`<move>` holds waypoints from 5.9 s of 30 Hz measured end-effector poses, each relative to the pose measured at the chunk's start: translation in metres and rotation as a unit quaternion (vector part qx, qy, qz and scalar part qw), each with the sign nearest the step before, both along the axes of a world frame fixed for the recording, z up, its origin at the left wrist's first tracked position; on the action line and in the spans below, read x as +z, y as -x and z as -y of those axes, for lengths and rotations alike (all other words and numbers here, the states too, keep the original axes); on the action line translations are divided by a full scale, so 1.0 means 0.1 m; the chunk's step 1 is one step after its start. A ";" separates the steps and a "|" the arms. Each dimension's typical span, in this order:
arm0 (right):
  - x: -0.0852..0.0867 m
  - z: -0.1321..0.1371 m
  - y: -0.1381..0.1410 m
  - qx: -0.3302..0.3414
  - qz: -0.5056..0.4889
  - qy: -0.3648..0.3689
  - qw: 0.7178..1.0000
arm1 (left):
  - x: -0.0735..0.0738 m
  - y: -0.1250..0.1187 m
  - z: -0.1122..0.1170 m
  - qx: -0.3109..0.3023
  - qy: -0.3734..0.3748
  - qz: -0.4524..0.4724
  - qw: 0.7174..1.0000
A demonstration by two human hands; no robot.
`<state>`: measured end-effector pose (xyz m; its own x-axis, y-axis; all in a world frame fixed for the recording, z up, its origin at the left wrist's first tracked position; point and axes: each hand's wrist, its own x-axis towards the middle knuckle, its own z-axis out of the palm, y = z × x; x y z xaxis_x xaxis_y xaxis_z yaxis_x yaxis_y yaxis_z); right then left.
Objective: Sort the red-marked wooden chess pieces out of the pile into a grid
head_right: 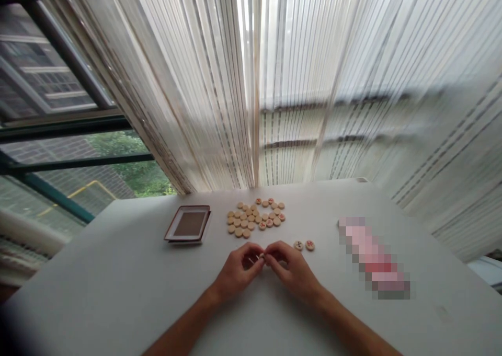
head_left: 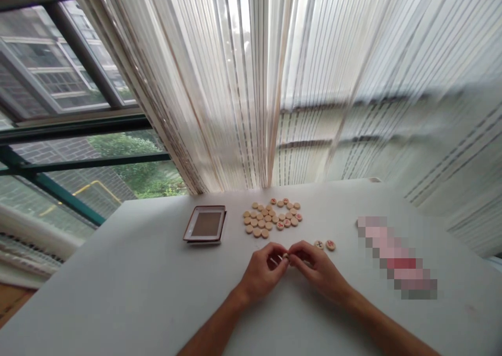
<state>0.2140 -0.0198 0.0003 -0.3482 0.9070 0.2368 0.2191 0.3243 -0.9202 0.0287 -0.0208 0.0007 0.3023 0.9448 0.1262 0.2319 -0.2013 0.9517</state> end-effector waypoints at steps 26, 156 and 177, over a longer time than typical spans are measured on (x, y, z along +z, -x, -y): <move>0.04 -0.01 -0.04 -0.014 0.027 -0.076 0.997 | -0.05 -0.11 0.05 0.009 0.046 0.154 0.987; -0.13 -0.19 -0.13 -0.070 -0.166 0.107 0.978 | -0.06 0.39 -1.08 0.110 -0.254 -0.434 0.857; -0.05 -0.05 0.00 0.022 -0.152 0.130 0.979 | 0.06 -0.05 0.02 0.060 -0.067 -0.037 0.995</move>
